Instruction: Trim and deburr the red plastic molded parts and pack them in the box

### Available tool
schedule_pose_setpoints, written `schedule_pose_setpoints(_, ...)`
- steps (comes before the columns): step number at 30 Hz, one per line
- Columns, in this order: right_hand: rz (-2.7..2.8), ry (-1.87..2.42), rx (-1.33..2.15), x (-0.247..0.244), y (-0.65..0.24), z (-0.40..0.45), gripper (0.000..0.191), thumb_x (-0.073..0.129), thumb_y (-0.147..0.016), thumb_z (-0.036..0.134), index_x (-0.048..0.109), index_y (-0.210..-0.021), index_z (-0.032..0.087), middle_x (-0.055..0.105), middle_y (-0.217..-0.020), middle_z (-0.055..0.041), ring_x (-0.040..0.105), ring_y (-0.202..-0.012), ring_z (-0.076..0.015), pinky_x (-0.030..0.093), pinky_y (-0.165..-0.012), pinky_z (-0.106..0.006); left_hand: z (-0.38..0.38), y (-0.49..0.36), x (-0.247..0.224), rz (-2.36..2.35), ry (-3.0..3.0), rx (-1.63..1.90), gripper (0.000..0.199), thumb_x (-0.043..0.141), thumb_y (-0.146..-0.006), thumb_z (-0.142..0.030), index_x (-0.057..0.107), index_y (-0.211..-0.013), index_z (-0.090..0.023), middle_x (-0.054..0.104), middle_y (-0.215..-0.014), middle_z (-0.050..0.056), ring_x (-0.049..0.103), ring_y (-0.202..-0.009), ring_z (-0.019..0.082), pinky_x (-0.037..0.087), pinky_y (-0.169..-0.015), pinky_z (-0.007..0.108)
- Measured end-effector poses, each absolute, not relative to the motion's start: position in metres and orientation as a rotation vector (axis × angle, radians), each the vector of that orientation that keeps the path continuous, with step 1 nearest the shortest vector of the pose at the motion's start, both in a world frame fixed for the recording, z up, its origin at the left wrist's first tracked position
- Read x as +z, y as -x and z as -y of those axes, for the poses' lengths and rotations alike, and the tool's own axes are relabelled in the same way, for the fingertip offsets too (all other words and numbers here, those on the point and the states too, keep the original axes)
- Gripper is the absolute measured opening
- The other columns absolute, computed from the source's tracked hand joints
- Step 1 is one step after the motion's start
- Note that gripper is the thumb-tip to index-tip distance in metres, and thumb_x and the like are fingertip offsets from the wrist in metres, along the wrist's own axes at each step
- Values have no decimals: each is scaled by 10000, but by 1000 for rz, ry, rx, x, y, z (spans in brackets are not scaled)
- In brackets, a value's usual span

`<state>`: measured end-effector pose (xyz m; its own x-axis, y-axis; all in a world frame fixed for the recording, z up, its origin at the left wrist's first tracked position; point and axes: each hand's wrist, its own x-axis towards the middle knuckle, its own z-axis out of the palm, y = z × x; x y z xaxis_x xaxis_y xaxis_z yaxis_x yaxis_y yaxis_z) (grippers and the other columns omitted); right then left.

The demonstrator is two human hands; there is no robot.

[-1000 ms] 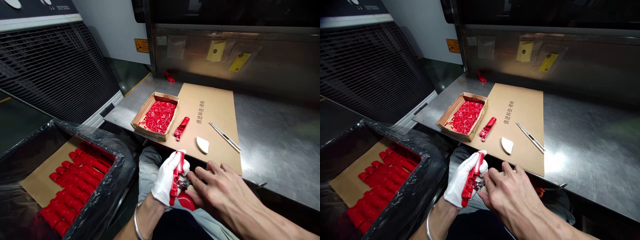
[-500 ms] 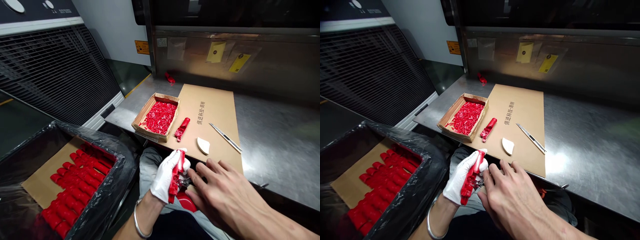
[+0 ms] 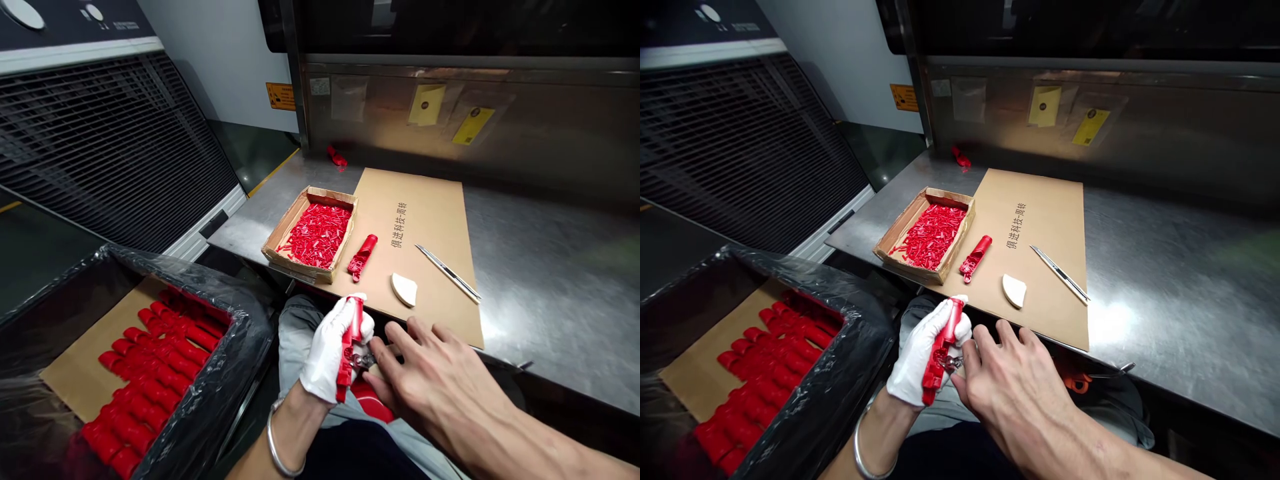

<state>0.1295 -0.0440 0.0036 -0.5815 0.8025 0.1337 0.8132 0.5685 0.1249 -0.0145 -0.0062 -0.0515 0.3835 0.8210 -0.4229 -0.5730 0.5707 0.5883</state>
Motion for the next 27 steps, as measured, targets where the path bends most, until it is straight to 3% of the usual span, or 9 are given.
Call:
schedule_pose_setpoints(10,2693,1395,-282,3,-127,45,223,568,-927,424,605,-925,204,545,-761,-3,548,-637,-225,274,-544,-380,1,16,-41,-737,-251,990,189,526,-935,-345,561,-968,-162,463,-640,-26,415,-526,76,334,-455,162)
schedule_pose_setpoints(18,2700,1368,-213,13,-130,39,241,518,-924,400,643,-905,195,569,-817,-45,547,-745,-266,363,-664,-401,0,18,-38,-702,-223,907,253,560,-918,-355,584,-1070,-154,470,-648,-23,382,-501,66,259,-417,161)
schedule_pose_setpoints(27,2739,1405,-332,11,-128,45,206,515,-932,364,629,-963,195,540,-828,-50,511,-734,-255,305,-619,-396,1,14,-39,-725,-238,973,209,606,-888,-353,578,-941,-154,460,-624,-23,396,-537,77,289,-465,166)
